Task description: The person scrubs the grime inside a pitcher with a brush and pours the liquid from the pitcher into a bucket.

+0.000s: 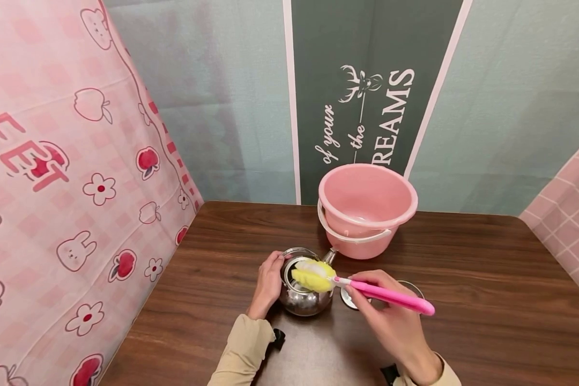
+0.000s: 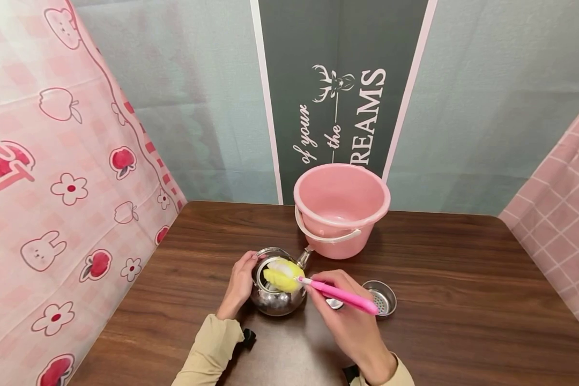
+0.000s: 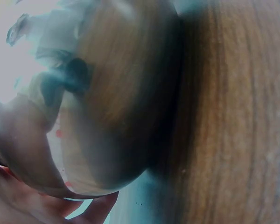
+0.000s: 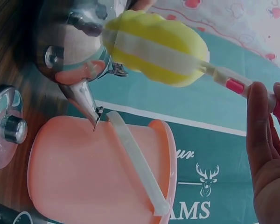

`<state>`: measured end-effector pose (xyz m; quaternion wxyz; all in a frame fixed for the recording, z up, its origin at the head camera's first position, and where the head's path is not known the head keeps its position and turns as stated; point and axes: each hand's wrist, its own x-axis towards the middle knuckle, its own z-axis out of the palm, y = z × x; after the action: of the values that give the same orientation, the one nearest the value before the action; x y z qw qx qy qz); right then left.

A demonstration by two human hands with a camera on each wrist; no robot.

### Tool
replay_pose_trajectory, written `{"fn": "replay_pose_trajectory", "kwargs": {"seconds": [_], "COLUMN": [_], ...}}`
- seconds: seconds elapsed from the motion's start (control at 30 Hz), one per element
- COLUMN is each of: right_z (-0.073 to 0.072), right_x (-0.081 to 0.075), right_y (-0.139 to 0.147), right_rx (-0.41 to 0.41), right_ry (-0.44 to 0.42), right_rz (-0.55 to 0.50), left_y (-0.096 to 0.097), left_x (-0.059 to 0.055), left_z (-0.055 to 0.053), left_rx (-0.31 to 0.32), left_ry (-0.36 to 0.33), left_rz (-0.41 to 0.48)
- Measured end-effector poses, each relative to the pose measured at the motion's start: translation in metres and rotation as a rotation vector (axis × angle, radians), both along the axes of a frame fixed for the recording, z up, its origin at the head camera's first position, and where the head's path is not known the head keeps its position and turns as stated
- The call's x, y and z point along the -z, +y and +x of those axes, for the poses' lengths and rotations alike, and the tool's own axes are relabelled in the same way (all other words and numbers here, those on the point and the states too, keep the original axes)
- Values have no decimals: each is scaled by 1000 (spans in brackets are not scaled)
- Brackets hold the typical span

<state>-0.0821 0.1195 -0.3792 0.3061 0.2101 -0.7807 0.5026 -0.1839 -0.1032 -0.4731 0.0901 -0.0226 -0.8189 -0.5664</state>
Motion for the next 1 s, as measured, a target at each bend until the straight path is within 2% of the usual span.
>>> {"fn": "replay_pose_trajectory", "kwargs": {"seconds": [0.1, 0.33, 0.63, 0.83, 1.0], "right_z": [-3, -9, -15, -16, -17], "right_x": [0, -2, -5, -4, 3], "right_y": [-3, -14, -25, -30, -33], "right_rx": [12, 30, 32, 76, 46], "right_ry": [-21, 22, -4, 65, 127], "right_rz": [30, 54, 76, 179, 217], "left_y": [0, 0, 1, 1, 1], "left_x": [0, 0, 1, 1, 0], "left_z": [0, 0, -1, 0, -1], "left_rx": [-2, 1, -5, -4, -5], "left_ry": [-3, -12, -16, -13, -10], "left_rz": [4, 4, 11, 9, 4]}}
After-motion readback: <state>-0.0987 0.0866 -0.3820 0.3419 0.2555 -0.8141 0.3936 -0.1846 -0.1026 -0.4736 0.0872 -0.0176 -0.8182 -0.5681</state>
